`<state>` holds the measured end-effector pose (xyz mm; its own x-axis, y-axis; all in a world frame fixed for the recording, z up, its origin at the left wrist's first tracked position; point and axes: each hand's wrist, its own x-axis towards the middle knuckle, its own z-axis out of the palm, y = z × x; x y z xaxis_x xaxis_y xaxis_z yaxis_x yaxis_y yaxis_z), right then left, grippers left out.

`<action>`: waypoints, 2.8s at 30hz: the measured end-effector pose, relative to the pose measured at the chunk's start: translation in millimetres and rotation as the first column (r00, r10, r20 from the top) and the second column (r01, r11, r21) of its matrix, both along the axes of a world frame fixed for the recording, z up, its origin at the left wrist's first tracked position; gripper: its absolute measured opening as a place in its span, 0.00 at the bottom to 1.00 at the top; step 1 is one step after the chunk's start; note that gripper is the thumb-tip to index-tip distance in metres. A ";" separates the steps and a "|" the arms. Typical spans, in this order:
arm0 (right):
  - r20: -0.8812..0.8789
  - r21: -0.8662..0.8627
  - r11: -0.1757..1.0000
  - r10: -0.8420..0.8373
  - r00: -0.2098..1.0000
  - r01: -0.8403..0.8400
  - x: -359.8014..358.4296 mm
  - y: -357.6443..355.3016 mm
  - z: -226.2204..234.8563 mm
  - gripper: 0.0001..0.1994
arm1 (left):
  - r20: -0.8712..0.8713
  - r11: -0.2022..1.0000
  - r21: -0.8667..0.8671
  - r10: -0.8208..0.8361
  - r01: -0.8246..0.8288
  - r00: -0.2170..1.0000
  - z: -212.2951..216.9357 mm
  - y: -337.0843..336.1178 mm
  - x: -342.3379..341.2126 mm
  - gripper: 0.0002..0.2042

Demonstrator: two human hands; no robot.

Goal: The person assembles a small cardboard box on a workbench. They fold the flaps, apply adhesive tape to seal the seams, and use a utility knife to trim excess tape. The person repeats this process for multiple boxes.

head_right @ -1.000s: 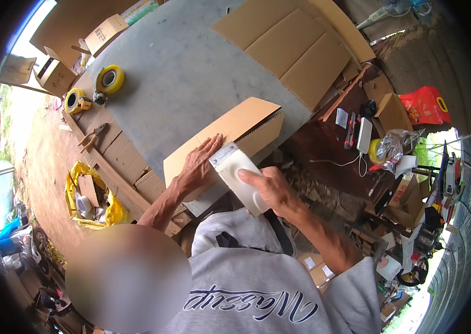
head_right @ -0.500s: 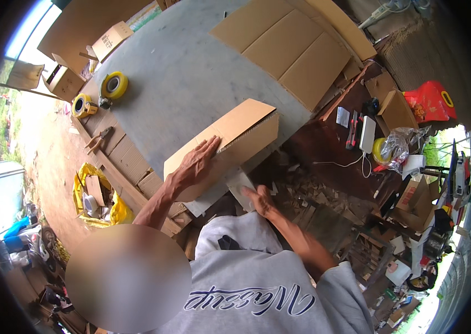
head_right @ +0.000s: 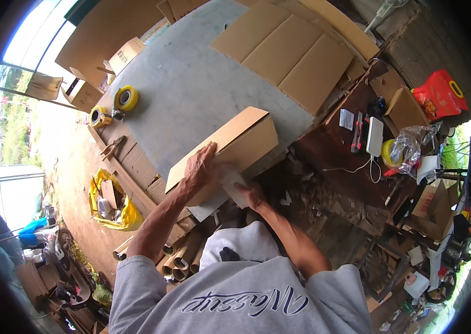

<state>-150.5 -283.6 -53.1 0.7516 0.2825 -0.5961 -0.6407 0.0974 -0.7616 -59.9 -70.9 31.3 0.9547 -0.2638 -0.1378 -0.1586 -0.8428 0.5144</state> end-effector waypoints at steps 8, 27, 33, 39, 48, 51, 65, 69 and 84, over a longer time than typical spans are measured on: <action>0.030 -0.198 0.923 0.343 0.939 -0.330 23.4 -1.5 70.2 0.26 | 0.108 1.000 0.019 0.006 -0.008 0.994 -14.5 1.6 -2.5 0.29; -0.057 -0.706 0.296 0.882 0.469 -0.643 36.8 26.2 -0.6 0.22 | 0.040 0.969 0.227 0.095 -0.102 0.995 -17.3 -14.3 0.7 0.20; -0.292 -0.198 0.940 0.216 0.932 -0.280 1.2 -29.4 63.4 0.21 | 0.011 0.968 0.220 0.121 -0.121 0.993 -23.5 -21.6 11.1 0.22; 0.200 -0.159 0.982 -0.071 0.977 0.104 -10.1 -78.2 134.8 0.20 | 0.478 0.927 -0.376 0.189 0.005 0.858 -6.9 -25.2 14.2 0.25; 0.463 -0.329 0.944 0.131 0.877 0.033 2.6 -107.5 168.2 0.20 | -0.577 0.201 -0.815 -0.369 -0.544 0.728 44.0 -101.9 6.2 0.13; 0.398 -0.344 0.939 0.137 0.907 0.009 18.4 -111.5 168.5 0.22 | -0.583 0.370 -0.791 -0.220 -0.486 0.782 47.8 -104.8 20.1 0.10; 0.073 -0.299 0.942 0.184 0.980 -0.154 95.6 -123.4 119.6 0.29 | -0.170 0.775 -0.455 0.408 -0.439 0.897 -0.2 -63.3 125.3 0.08; 0.100 -0.388 0.908 0.213 0.972 -0.159 99.8 -117.9 117.5 0.31 | -0.174 0.762 -0.479 0.404 -0.436 0.898 -21.7 -63.7 128.5 0.08; 0.002 -0.251 0.962 0.111 0.994 -0.107 92.8 -113.5 83.5 0.29 | 0.049 0.944 -0.263 0.219 -0.199 0.975 -47.4 -77.3 128.8 0.06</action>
<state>-57.7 -397.1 30.4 0.7345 0.2068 -0.6463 -0.6244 -0.1670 -0.7631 68.9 -148.2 -16.1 0.9971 -0.0745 -0.0168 -0.0406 -0.7032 0.7099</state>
